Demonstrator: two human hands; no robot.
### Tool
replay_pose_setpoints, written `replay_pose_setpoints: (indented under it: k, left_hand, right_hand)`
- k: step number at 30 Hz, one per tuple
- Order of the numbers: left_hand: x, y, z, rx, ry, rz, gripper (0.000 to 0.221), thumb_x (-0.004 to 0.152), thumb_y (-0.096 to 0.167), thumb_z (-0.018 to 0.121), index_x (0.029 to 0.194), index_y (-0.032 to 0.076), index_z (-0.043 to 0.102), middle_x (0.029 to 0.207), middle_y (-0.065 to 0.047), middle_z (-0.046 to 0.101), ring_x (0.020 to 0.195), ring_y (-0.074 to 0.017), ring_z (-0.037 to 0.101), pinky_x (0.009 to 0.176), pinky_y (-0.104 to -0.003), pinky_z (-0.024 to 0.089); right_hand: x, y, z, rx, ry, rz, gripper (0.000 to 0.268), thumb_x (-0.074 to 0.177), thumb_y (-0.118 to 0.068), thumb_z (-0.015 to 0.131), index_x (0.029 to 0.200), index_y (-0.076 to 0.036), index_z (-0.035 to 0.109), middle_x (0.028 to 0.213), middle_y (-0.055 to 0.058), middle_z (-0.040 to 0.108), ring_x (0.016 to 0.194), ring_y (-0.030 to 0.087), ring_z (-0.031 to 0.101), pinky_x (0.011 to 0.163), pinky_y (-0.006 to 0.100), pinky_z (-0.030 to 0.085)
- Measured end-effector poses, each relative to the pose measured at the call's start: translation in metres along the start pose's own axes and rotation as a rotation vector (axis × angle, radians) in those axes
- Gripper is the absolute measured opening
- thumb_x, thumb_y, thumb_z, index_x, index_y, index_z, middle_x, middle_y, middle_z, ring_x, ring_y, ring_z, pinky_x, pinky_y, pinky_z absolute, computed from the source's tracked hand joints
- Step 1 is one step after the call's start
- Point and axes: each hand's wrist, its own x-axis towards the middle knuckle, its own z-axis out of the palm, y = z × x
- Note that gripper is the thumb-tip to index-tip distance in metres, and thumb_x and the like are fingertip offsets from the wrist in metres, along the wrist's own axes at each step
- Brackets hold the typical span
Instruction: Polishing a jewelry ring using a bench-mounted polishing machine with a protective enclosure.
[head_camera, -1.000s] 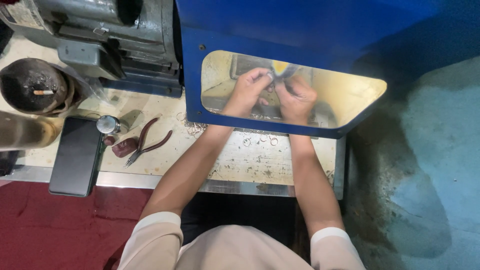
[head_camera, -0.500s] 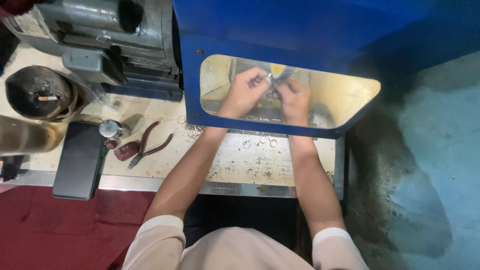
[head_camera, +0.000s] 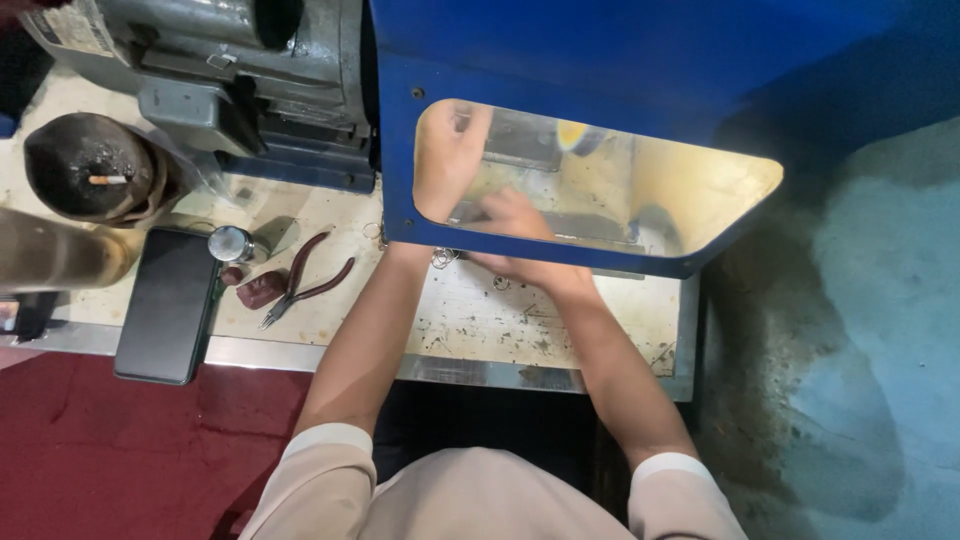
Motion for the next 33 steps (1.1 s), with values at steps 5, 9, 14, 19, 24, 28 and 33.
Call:
replay_pose_setpoints:
  k: [5,9,14,19,24,28,33]
  left_hand:
    - [-0.001,0.015,-0.006,-0.054,-0.049,-0.119,0.04,0.103,0.025,0.052,0.063,0.017,0.049,0.05,0.0,0.041,0.052,-0.0077,0.036,0.053,-0.032,0.044]
    - [0.0,0.007,-0.008,-0.04,-0.065,-0.079,0.042,0.103,0.02,0.051,0.061,0.015,0.05,0.048,-0.002,0.04,0.048,-0.0092,0.039,0.053,-0.03,0.047]
    - [-0.004,0.022,-0.009,-0.005,-0.089,-0.107,0.019,0.1,0.018,0.053,0.085,0.007,0.059,0.067,-0.008,0.056,0.063,-0.0151,0.057,0.063,-0.037,0.055]
    - [0.001,-0.045,0.01,0.044,-0.15,-0.206,0.045,0.101,0.02,0.056,0.143,0.005,0.053,0.104,-0.011,0.073,0.088,-0.0163,0.074,0.079,-0.038,0.065]
    - [0.0,-0.039,0.01,0.115,-0.188,-0.214,0.044,0.099,0.024,0.06,0.14,0.009,0.061,0.105,-0.011,0.076,0.09,-0.0177,0.074,0.08,-0.038,0.064]
    - [-0.012,0.018,0.013,0.012,-0.408,-0.153,0.033,0.099,0.015,0.062,0.13,0.005,0.068,0.112,-0.019,0.074,0.104,-0.0257,0.072,0.088,-0.041,0.06]
    - [-0.026,0.047,0.019,-0.001,-0.571,-0.075,0.033,0.093,0.011,0.076,0.125,0.003,0.071,0.111,-0.021,0.075,0.107,-0.0315,0.073,0.091,-0.044,0.059]
  right_hand:
    - [0.009,-0.054,-0.079,0.11,-0.405,0.54,0.024,0.086,-0.034,0.079,0.091,-0.011,0.073,0.102,0.009,0.053,0.1,0.029,0.05,0.085,0.039,0.046]
    - [0.02,-0.091,-0.09,0.058,-0.605,0.819,0.033,0.083,-0.019,0.08,0.107,-0.004,0.063,0.107,0.014,0.055,0.107,0.032,0.054,0.086,0.044,0.05]
    - [0.003,-0.064,-0.073,0.079,-0.559,0.774,0.042,0.081,-0.022,0.081,0.113,-0.007,0.058,0.109,0.016,0.053,0.108,0.035,0.057,0.09,0.046,0.05]
    - [-0.021,-0.011,-0.04,-0.053,-0.461,0.337,0.03,0.089,-0.038,0.074,0.086,-0.008,0.069,0.099,0.011,0.053,0.095,0.032,0.051,0.086,0.04,0.042]
    - [-0.021,-0.001,-0.027,-0.027,-0.217,0.096,0.025,0.099,-0.03,0.065,0.084,-0.011,0.066,0.09,0.008,0.051,0.085,0.027,0.047,0.075,0.038,0.041]
    - [-0.02,0.014,-0.064,0.286,0.117,0.392,0.011,0.092,-0.013,0.077,0.09,-0.006,0.07,0.089,0.016,0.069,0.084,0.03,0.067,0.077,0.041,0.052]
    - [-0.019,0.014,-0.08,0.652,0.449,0.796,0.014,0.098,-0.019,0.076,0.099,-0.005,0.073,0.08,0.008,0.074,0.07,0.01,0.069,0.066,0.027,0.057]
